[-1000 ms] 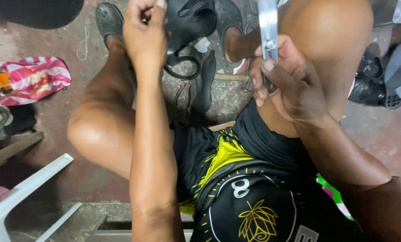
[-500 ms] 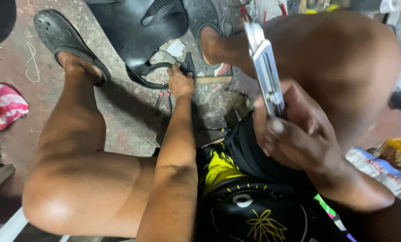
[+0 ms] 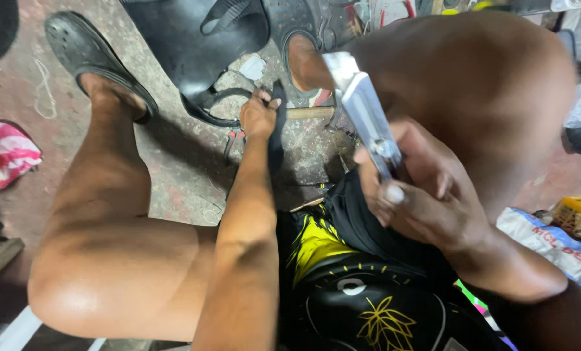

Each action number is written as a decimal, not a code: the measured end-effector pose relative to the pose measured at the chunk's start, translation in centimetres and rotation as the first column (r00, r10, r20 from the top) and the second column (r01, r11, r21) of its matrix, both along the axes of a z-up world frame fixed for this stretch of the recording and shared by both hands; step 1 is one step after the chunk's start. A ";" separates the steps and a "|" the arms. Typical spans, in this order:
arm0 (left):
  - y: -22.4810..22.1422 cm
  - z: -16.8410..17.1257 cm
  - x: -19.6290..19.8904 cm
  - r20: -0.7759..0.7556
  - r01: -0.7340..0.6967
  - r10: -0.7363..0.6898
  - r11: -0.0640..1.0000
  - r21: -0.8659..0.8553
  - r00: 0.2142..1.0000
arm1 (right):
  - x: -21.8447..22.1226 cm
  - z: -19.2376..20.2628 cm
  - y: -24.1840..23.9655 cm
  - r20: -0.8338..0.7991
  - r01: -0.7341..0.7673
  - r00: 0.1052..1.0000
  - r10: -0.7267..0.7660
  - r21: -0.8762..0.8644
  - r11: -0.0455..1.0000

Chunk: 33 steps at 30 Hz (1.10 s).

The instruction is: The person uses a utility knife to trim and shape a black rubber sole piece, then uses pliers and the knife to remove the existing sole and heel from a white and red shoe.

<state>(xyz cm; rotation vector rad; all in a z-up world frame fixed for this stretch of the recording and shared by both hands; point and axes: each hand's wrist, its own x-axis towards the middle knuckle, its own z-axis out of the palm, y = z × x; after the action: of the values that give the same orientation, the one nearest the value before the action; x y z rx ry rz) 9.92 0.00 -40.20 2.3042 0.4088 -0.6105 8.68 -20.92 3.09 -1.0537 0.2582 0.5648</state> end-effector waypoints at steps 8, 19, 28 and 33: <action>1.8 15.7 4.0 0.114 -0.062 0.141 0.854 -0.517 0.983 | -0.5 -1.1 -0.6 0.191 0.015 0.981 -0.039 0.122 0.992; 2.4 43.5 -4.3 0.300 -0.048 0.406 0.657 -0.752 0.863 | -2.4 0.8 2.7 0.543 0.087 0.839 0.038 -0.203 0.975; 2.0 45.4 -10.6 0.171 -0.089 0.560 0.406 -0.909 0.811 | -5.2 1.0 4.6 0.454 0.007 0.891 0.021 -0.059 0.998; 1.3 44.5 -11.6 0.138 -0.044 0.562 0.298 -0.954 0.816 | -5.1 0.9 4.1 0.534 -0.004 0.841 0.079 -0.139 0.990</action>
<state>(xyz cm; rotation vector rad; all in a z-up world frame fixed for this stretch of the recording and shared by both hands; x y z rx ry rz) -1.69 1.32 4.27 1.0801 0.1742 0.0109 3.59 -16.84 3.95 -1.3075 -0.2311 0.2695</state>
